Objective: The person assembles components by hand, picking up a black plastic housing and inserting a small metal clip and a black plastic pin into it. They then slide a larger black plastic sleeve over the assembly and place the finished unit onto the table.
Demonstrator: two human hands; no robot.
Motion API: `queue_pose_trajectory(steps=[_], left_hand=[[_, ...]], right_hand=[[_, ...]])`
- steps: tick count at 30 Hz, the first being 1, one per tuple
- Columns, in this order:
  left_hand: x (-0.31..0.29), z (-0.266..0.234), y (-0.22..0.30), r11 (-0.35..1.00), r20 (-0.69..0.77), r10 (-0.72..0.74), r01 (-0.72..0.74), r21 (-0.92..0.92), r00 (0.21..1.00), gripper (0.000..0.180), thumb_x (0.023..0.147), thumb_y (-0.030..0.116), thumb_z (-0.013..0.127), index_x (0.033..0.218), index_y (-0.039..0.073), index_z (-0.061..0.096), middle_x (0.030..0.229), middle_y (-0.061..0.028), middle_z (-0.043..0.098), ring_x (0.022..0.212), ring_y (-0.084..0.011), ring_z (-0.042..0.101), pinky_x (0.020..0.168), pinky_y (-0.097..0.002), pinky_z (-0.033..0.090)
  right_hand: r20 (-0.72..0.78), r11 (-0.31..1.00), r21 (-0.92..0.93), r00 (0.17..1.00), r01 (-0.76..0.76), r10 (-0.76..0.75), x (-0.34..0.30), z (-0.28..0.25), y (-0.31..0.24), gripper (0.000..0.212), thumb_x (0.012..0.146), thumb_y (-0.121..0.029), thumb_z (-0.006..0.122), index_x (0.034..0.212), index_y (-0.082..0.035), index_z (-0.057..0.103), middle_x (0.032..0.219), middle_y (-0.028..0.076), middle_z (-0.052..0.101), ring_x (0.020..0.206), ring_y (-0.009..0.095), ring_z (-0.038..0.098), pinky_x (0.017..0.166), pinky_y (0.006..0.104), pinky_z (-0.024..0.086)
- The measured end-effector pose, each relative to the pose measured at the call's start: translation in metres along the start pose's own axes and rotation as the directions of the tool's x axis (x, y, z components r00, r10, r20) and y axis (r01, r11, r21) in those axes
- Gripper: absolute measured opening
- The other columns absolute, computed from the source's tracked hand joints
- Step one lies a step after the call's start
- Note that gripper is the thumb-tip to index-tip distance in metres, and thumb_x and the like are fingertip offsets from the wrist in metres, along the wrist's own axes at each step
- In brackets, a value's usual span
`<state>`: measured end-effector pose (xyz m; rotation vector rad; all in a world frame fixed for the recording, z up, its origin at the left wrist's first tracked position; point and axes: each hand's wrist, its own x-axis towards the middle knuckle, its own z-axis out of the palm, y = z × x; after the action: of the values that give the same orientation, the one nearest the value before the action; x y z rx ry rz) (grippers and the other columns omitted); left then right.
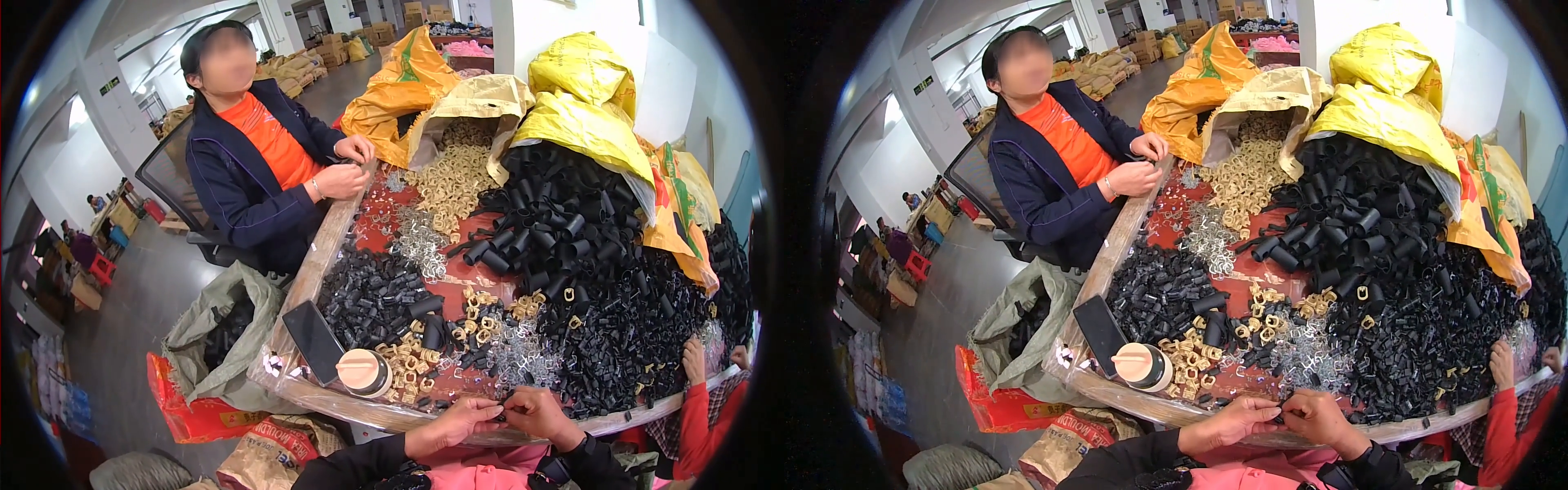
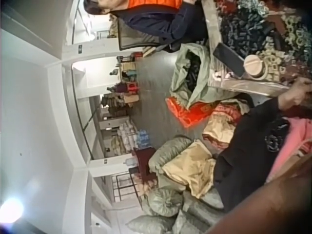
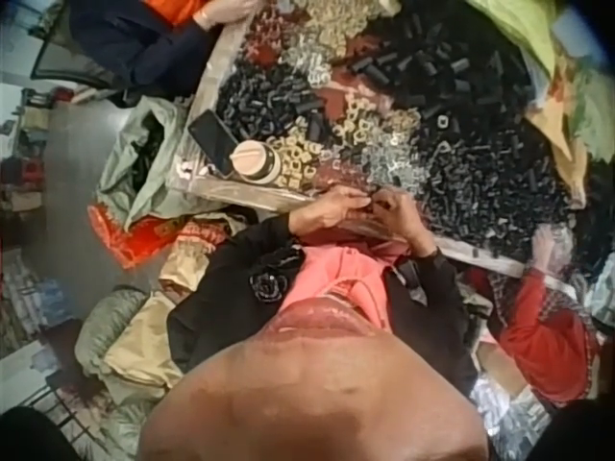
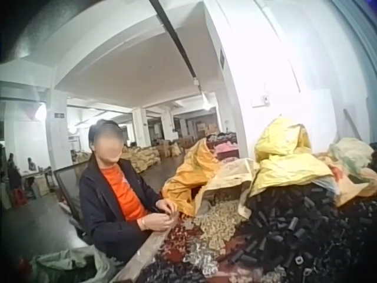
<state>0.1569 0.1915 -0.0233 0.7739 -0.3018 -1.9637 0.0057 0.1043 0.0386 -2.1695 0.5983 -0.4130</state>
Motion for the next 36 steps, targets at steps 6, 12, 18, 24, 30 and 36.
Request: queue_pose_trajectory(steps=[6, 12, 18, 24, 30, 36], left_hand=[[0.002, -0.004, -0.002, 1.0, 0.014, 0.01, -0.01, -0.002, 1.0, 0.026, 0.082, 0.013, 0.053, 0.101, -0.004, 0.052, 0.094, -0.0067, 0.056, 0.084, -0.0166, 0.057, 0.074, -0.023, 0.048], [-0.001, 0.0, -0.002, 1.0, 0.002, 0.003, -0.003, -0.01, 1.0, 0.024, 0.082, 0.013, 0.053, 0.1, -0.003, 0.053, 0.094, -0.0064, 0.056, 0.083, -0.0159, 0.057, 0.074, -0.0235, 0.048], [0.001, -0.005, -0.008, 1.0, -0.023, -0.016, 0.016, 0.024, 1.0, 0.021, 0.082, 0.013, 0.053, 0.099, 0.0, 0.054, 0.093, -0.0035, 0.056, 0.083, -0.0129, 0.055, 0.072, -0.0231, 0.048], [-0.005, -0.002, 0.012, 0.983, -0.025, 0.079, -0.082, -0.162, 0.997, 0.021, 0.082, 0.009, 0.052, 0.101, -0.001, 0.052, 0.093, -0.0103, 0.058, 0.083, -0.0197, 0.058, 0.07, -0.0241, 0.05], [-0.006, -0.008, 0.025, 0.977, -0.032, 0.123, -0.127, -0.169, 0.992, 0.024, 0.084, 0.009, 0.048, 0.104, -0.003, 0.048, 0.099, -0.0162, 0.055, 0.087, -0.0227, 0.058, 0.072, -0.0247, 0.051], [-0.007, -0.01, 0.023, 0.975, -0.049, 0.135, -0.141, -0.173, 0.99, 0.025, 0.084, 0.01, 0.048, 0.106, -0.004, 0.047, 0.1, -0.0151, 0.055, 0.088, -0.0212, 0.057, 0.072, -0.0231, 0.05]], right_hand=[[0.079, 0.999, 0.017, 0.996, 0.04, -0.041, 0.005, -0.006, -0.001, 0.007, 0.063, -0.004, 0.061, 0.069, -0.002, 0.058, 0.063, 0.01, 0.053, 0.053, 0.025, 0.054, 0.046, 0.0303, 0.041], [0.053, 0.999, -0.044, 0.999, -0.001, 0.004, -0.001, 0.001, -0.002, 0.006, 0.062, -0.005, 0.061, 0.067, -0.002, 0.058, 0.063, 0.01, 0.053, 0.055, 0.025, 0.054, 0.047, 0.031, 0.042], [-0.017, 0.995, -0.083, 0.998, 0.057, -0.058, -0.006, 0.006, 0.009, 0.004, 0.062, -0.004, 0.059, 0.064, -0.003, 0.056, 0.062, 0.011, 0.052, 0.058, 0.027, 0.054, 0.049, 0.0328, 0.041], [-0.085, 0.996, 0.09, 0.996, -0.014, 0.021, 0.006, -0.009, 0.018, 0.007, 0.07, -0.007, 0.06, 0.073, -0.003, 0.056, 0.061, 0.008, 0.049, 0.057, 0.022, 0.049, 0.051, 0.0286, 0.038], [-0.302, 0.967, -0.202, 0.949, -0.157, 0.091, 0.001, -0.039, 0.046, 0.011, 0.07, -0.004, 0.06, 0.08, -0.001, 0.056, 0.071, 0.009, 0.051, 0.061, 0.022, 0.052, 0.053, 0.0276, 0.04], [-0.36, 0.913, -0.406, 0.927, -0.052, -0.107, 0.019, -0.044, 0.075, 0.015, 0.071, -0.004, 0.059, 0.084, -0.001, 0.055, 0.074, 0.01, 0.051, 0.064, 0.025, 0.052, 0.055, 0.0298, 0.041]])
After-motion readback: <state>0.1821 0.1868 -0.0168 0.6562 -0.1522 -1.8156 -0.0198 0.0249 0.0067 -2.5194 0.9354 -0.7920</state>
